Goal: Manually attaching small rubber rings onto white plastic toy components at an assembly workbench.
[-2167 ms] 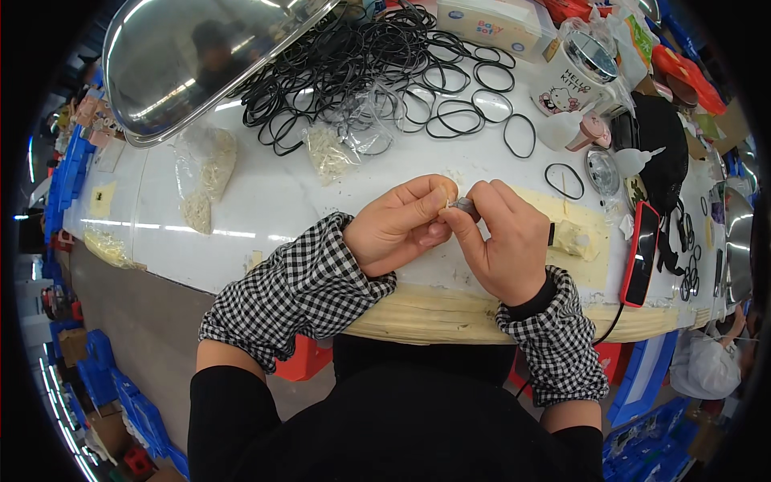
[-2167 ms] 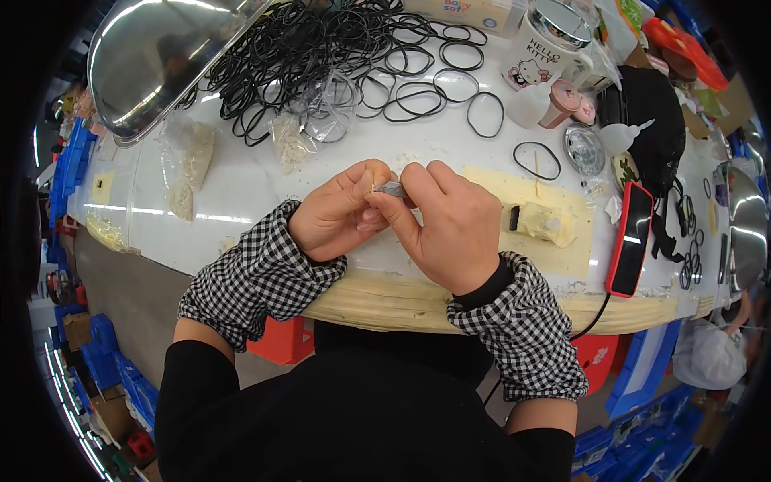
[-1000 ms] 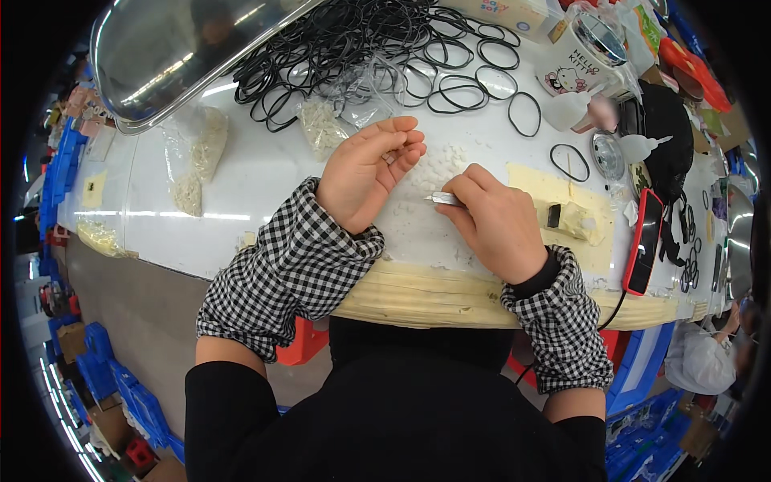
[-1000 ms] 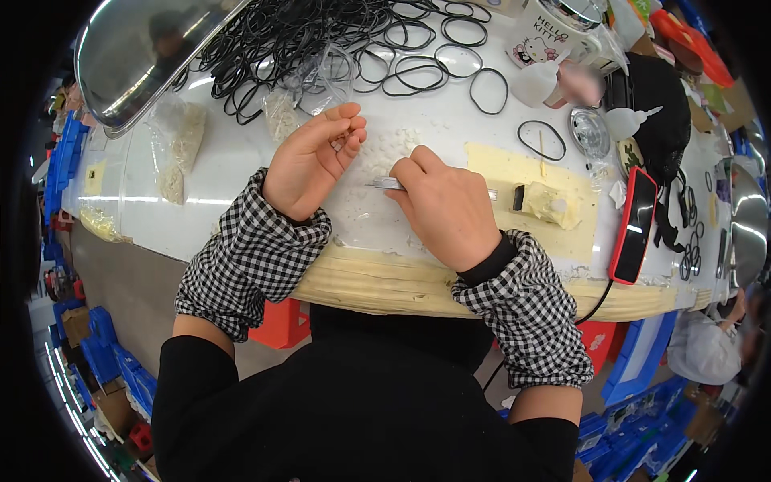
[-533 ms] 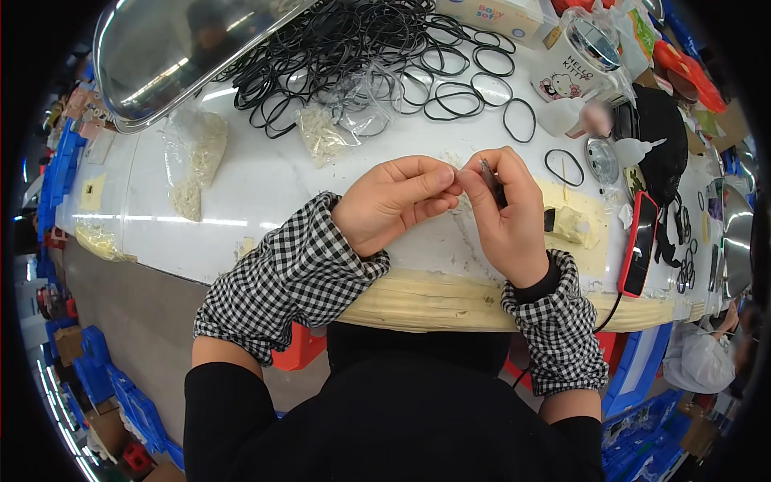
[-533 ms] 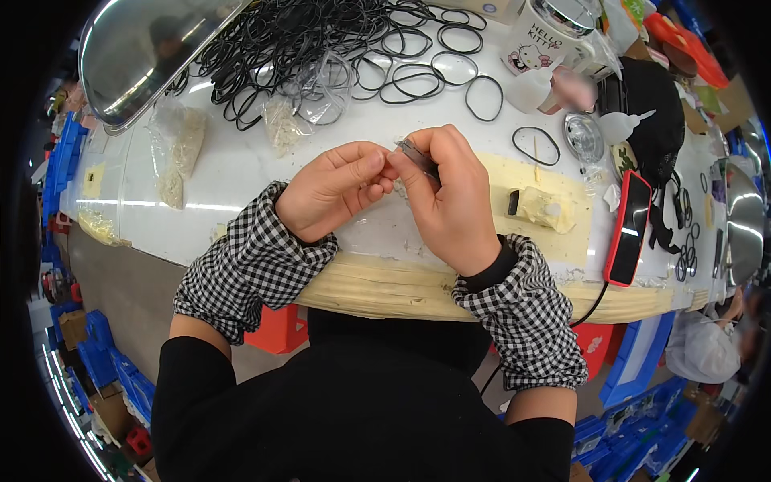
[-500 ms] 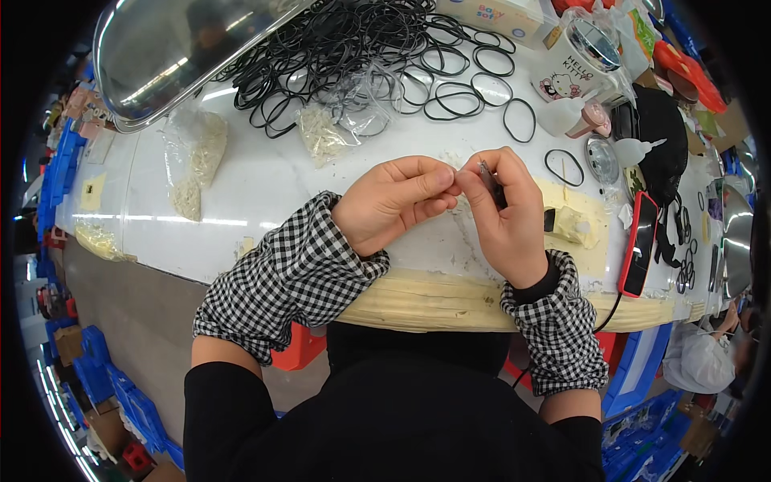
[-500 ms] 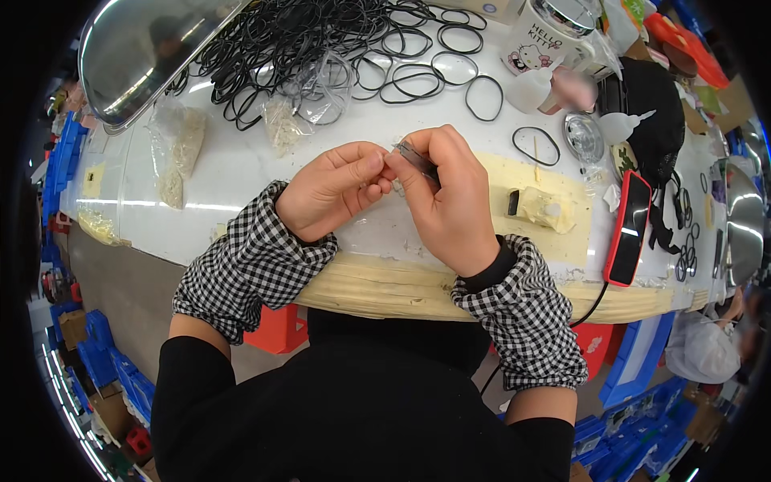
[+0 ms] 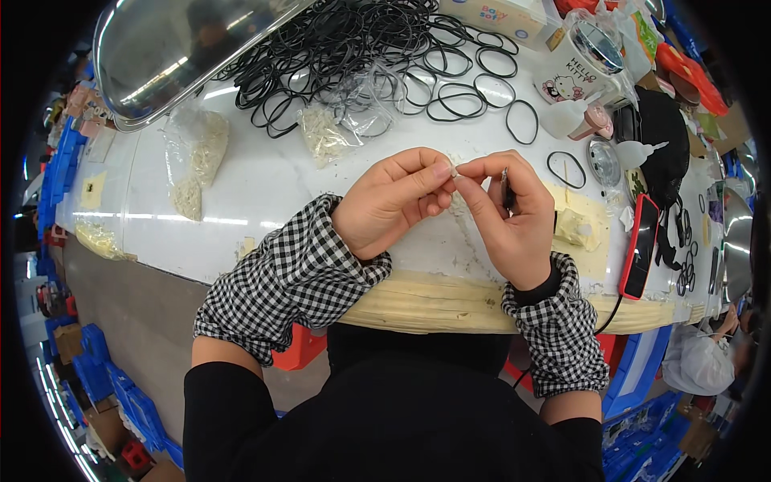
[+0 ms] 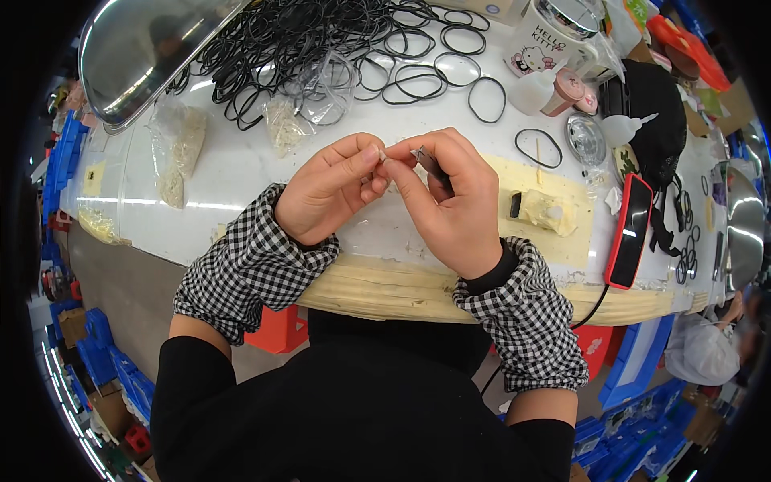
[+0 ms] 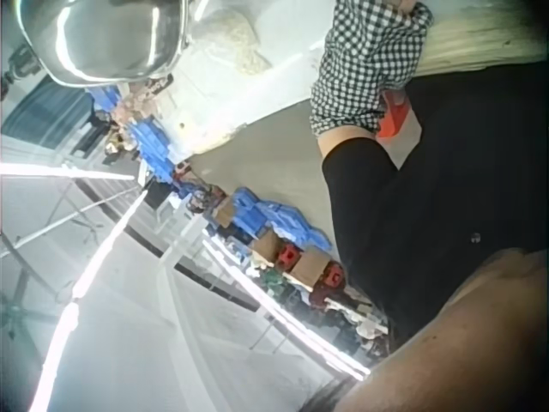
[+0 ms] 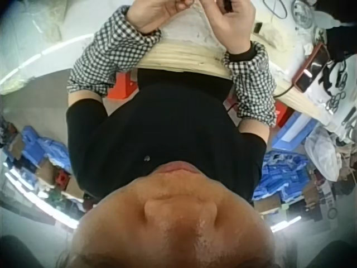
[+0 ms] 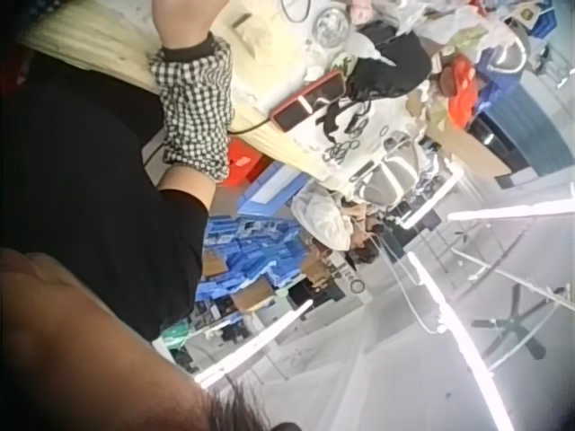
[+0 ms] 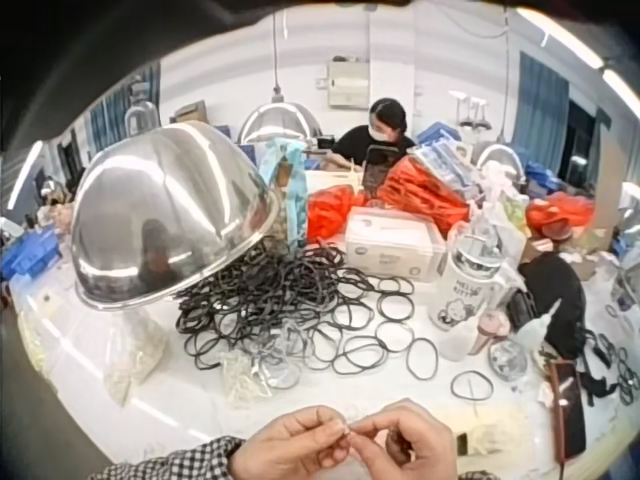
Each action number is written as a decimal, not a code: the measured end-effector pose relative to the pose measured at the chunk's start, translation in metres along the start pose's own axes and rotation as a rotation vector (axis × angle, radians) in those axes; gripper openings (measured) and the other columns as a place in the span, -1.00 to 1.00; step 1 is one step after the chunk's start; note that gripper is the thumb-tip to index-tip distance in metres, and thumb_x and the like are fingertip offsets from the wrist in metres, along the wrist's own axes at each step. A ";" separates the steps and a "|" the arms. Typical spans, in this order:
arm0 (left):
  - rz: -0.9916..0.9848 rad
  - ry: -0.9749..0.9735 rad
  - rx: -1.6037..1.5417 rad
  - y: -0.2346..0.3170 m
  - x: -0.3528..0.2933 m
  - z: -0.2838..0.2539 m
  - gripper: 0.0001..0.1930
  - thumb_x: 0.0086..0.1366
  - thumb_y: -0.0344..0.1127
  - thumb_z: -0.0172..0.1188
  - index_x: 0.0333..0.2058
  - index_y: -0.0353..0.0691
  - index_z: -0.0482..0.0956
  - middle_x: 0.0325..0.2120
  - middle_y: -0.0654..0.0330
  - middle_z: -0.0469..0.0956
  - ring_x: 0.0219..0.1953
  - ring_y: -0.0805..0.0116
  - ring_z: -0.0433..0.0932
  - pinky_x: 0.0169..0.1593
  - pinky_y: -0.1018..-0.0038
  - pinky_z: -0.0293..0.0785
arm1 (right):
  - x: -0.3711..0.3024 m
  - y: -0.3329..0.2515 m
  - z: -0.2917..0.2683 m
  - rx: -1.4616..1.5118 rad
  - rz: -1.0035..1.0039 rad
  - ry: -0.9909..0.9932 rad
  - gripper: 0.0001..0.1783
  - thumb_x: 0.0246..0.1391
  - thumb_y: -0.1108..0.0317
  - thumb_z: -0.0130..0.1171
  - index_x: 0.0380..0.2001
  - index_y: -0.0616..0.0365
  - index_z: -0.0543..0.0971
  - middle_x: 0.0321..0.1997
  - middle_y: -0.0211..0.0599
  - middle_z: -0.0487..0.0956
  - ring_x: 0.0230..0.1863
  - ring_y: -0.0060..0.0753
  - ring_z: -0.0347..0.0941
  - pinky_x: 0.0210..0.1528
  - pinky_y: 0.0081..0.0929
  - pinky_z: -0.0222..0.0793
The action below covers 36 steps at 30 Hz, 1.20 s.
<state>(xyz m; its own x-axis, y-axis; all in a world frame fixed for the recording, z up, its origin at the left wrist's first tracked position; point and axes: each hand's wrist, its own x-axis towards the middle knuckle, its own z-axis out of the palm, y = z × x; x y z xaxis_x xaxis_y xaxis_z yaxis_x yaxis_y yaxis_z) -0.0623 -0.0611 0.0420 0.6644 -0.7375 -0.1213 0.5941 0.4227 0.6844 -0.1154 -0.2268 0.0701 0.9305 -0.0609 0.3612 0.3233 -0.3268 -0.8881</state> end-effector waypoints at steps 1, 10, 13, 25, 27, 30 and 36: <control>0.008 0.012 0.022 0.000 0.000 0.001 -0.82 0.36 -0.26 0.01 -0.26 -0.25 0.47 -0.39 0.33 0.47 -0.36 0.61 0.41 -0.26 0.68 0.36 | 0.000 0.000 0.000 -0.001 -0.004 0.002 -0.87 -0.05 0.56 0.22 -0.36 0.22 0.56 -0.43 -0.46 0.46 -0.60 -0.86 0.17 -0.67 -0.81 -0.06; -0.067 -0.045 -0.003 0.002 0.000 -0.002 -0.84 0.35 -0.27 0.02 -0.27 -0.24 0.48 -0.41 0.34 0.47 -0.38 0.61 0.39 -0.25 0.66 0.37 | 0.001 0.000 -0.002 -0.041 -0.044 -0.002 -0.89 -0.08 0.55 0.25 -0.41 0.17 0.57 -0.43 -0.46 0.47 -0.60 -0.83 0.19 -0.66 -0.80 -0.03; -0.089 -0.045 -0.011 0.000 0.001 -0.003 -0.84 0.35 -0.27 0.02 -0.28 -0.23 0.49 -0.42 0.33 0.47 -0.38 0.60 0.39 -0.25 0.65 0.37 | 0.001 0.000 -0.004 -0.070 -0.054 -0.020 -0.89 -0.09 0.54 0.26 -0.43 0.17 0.56 -0.44 -0.46 0.46 -0.62 -0.81 0.19 -0.66 -0.78 -0.02; -0.056 -0.051 -0.003 0.001 -0.001 0.002 -0.83 0.35 -0.27 0.02 -0.28 -0.24 0.47 -0.40 0.33 0.45 -0.36 0.61 0.37 -0.23 0.66 0.36 | -0.001 0.005 -0.002 -0.244 -0.242 0.023 -0.87 -0.09 0.56 0.24 -0.43 0.21 0.50 -0.46 -0.35 0.44 -0.60 -0.57 0.33 -0.63 -0.66 0.20; -0.074 -0.076 0.007 0.002 0.000 0.002 -0.84 0.36 -0.27 0.00 -0.27 -0.24 0.46 -0.41 0.34 0.43 -0.37 0.60 0.35 -0.24 0.67 0.35 | -0.001 0.004 -0.002 -0.246 -0.261 0.012 -0.87 -0.09 0.54 0.25 -0.44 0.22 0.50 -0.46 -0.33 0.44 -0.59 -0.53 0.37 -0.61 -0.64 0.24; -0.073 -0.134 -0.072 0.003 -0.001 0.002 -0.84 0.38 -0.27 -0.03 -0.25 -0.22 0.44 -0.42 0.36 0.41 -0.39 0.60 0.33 -0.24 0.67 0.32 | 0.001 -0.006 -0.004 -0.261 -0.222 -0.024 -0.85 -0.07 0.44 0.27 -0.45 0.23 0.49 -0.50 -0.32 0.45 -0.57 -0.46 0.42 -0.60 -0.58 0.28; -0.084 -0.190 -0.101 0.000 -0.001 0.001 -0.82 0.38 -0.20 -0.06 -0.23 -0.20 0.34 -0.41 0.37 0.36 -0.42 0.61 0.25 -0.19 0.66 0.27 | -0.002 0.001 -0.004 -0.422 -0.175 -0.079 -0.70 0.00 0.17 0.24 -0.51 0.17 0.44 -0.59 -0.30 0.45 -0.60 -0.32 0.41 -0.59 -0.49 0.27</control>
<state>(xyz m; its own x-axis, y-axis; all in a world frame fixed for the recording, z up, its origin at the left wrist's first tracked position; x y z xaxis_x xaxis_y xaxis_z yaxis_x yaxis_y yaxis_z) -0.0634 -0.0612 0.0424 0.5188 -0.8543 -0.0310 0.6926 0.3989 0.6010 -0.1174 -0.2310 0.0700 0.8839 0.0964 0.4577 0.3935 -0.6821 -0.6163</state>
